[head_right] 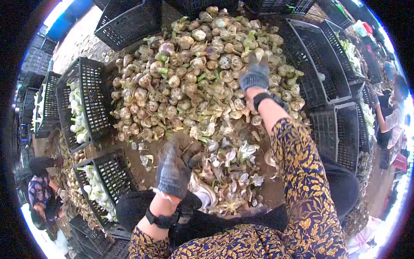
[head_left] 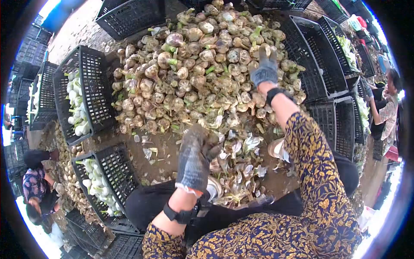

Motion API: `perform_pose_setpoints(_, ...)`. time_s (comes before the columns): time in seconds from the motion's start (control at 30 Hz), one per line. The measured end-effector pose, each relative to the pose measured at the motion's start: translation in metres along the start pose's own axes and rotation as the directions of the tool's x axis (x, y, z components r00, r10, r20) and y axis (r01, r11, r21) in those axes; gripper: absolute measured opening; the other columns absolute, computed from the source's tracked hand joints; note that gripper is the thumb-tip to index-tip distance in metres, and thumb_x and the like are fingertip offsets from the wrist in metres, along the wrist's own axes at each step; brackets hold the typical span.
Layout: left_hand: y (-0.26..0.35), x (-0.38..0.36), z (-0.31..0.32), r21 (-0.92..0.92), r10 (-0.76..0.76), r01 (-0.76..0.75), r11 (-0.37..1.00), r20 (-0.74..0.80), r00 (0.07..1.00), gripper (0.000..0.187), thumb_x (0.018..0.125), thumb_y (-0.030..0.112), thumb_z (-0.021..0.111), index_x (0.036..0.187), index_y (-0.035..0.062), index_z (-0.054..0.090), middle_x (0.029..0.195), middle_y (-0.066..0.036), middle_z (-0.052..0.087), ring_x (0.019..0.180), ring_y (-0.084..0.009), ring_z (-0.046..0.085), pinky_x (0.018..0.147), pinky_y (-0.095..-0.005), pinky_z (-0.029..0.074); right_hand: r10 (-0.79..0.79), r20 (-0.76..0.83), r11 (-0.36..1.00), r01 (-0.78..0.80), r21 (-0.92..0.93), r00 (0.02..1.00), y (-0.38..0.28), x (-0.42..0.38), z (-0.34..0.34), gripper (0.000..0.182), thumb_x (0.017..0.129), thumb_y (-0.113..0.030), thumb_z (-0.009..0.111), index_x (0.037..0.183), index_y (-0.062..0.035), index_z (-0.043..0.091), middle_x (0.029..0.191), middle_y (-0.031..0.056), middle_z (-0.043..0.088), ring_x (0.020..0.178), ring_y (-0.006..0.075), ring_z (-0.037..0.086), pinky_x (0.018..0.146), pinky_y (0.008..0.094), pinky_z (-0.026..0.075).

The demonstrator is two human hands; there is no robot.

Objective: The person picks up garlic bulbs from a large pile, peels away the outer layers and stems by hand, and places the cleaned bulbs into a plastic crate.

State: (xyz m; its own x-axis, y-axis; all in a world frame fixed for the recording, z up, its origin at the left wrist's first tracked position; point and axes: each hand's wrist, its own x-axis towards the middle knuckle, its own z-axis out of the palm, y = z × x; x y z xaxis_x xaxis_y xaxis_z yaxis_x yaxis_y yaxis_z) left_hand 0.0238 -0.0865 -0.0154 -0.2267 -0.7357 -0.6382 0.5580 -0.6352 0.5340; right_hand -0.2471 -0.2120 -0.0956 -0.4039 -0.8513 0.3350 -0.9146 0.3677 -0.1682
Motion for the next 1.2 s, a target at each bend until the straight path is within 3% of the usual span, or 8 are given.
perform_pose_setpoints(0.2,-0.009,0.008,0.002,0.029,-0.067,0.067,0.997,-0.014,0.998,0.034,0.088,0.032,0.045,0.113,0.0098,0.045,0.100,-0.006,0.054,0.088,-0.0210,0.055,0.076,-0.0338,0.045,0.030,0.446,0.998,0.001,-0.069,0.894,0.018,0.064,0.024,0.054,0.073,-0.018,0.055,0.125,-0.0141,0.040,0.128,0.0200,0.037,0.115,0.0335,0.041,0.092,0.0401,0.037)
perform_pose_setpoints(0.53,-0.033,0.021,-0.001,0.416,0.117,-0.128,0.900,0.052,0.992,0.040,0.088,0.018,0.047,0.125,0.0037,0.039,0.122,-0.008,0.046,0.109,-0.0168,0.046,0.092,-0.0257,0.036,-0.078,0.113,0.777,-0.011,0.630,0.991,-0.030,-0.092,-0.058,0.038,0.073,-0.019,0.063,0.105,-0.0032,0.051,0.101,0.0161,0.056,0.096,0.0280,0.053,0.083,0.0340,0.042)
perform_pose_setpoints(0.63,-0.091,0.072,-0.059,0.771,0.401,-0.575,-0.275,0.635,0.660,0.051,0.093,0.032,0.025,0.134,0.0028,0.017,0.136,-0.017,0.025,0.127,-0.0246,0.023,0.104,-0.0279,0.016,-0.157,0.242,0.332,-0.179,0.926,0.958,-0.077,-0.145,-0.111,0.037,0.071,-0.011,0.065,0.104,-0.0028,0.051,0.104,0.0155,0.054,0.096,0.0272,0.052,0.085,0.0337,0.041)
perform_pose_setpoints(0.67,-0.083,0.062,-0.055,0.774,0.399,-0.569,-0.276,0.631,0.665,0.051,0.093,0.032,0.025,0.134,0.0028,0.017,0.136,-0.017,0.025,0.127,-0.0246,0.023,0.104,-0.0279,0.016,-0.237,0.129,0.500,0.007,0.866,0.963,-0.080,-0.157,-0.119,0.037,0.070,-0.010,0.065,0.104,-0.0023,0.052,0.106,0.0153,0.053,0.098,0.0259,0.051,0.085,0.0335,0.041)
perform_pose_setpoints(0.77,-0.024,0.011,0.011,0.607,0.311,-0.329,0.724,0.138,0.940,0.044,0.093,0.036,0.027,0.124,0.0042,0.034,0.118,-0.009,0.042,0.102,-0.0170,0.043,0.086,-0.0270,0.037,-0.338,0.004,0.636,0.225,0.738,0.941,-0.077,-0.171,-0.141,0.032,0.075,-0.013,0.061,0.103,-0.0007,0.052,0.098,0.0122,0.057,0.096,0.0217,0.053,0.083,0.0319,0.042)
perform_pose_setpoints(0.83,-0.018,0.008,0.015,0.361,0.150,-0.151,0.920,0.030,0.988,0.044,0.093,0.037,0.028,0.120,0.0047,0.040,0.112,-0.006,0.048,0.094,-0.0145,0.050,0.080,-0.0266,0.044,-0.199,0.573,0.165,-0.549,0.819,0.795,-0.070,-0.174,-0.148,0.028,0.081,-0.019,0.057,0.102,-0.0003,0.052,0.083,0.0083,0.060,0.081,0.0174,0.058,0.073,0.0280,0.046)
perform_pose_setpoints(0.87,-0.026,0.020,0.001,0.376,0.256,-0.266,0.888,0.077,0.964,0.041,0.093,0.035,0.029,0.117,0.0047,0.042,0.107,-0.006,0.049,0.089,-0.0144,0.052,0.074,-0.0260,0.045,-0.193,0.568,0.166,-0.544,0.823,0.800,-0.070,-0.174,-0.150,0.028,0.081,-0.019,0.057,0.102,-0.0003,0.052,0.083,0.0083,0.060,0.081,0.0174,0.058,0.073,0.0280,0.046)
perform_pose_setpoints(1.2,-0.036,0.020,-0.031,0.613,0.596,-0.764,-0.203,0.697,0.400,0.038,0.093,0.024,0.029,0.119,-0.0001,0.041,0.120,-0.015,0.043,0.110,-0.0263,0.041,0.096,-0.0323,0.028,-0.116,0.658,0.262,-0.616,0.743,0.744,-0.073,-0.174,-0.139,0.029,0.083,-0.035,0.054,0.079,-0.0060,0.057,0.057,-0.0022,0.048,0.047,0.0065,0.043,0.043,0.0211,0.035)
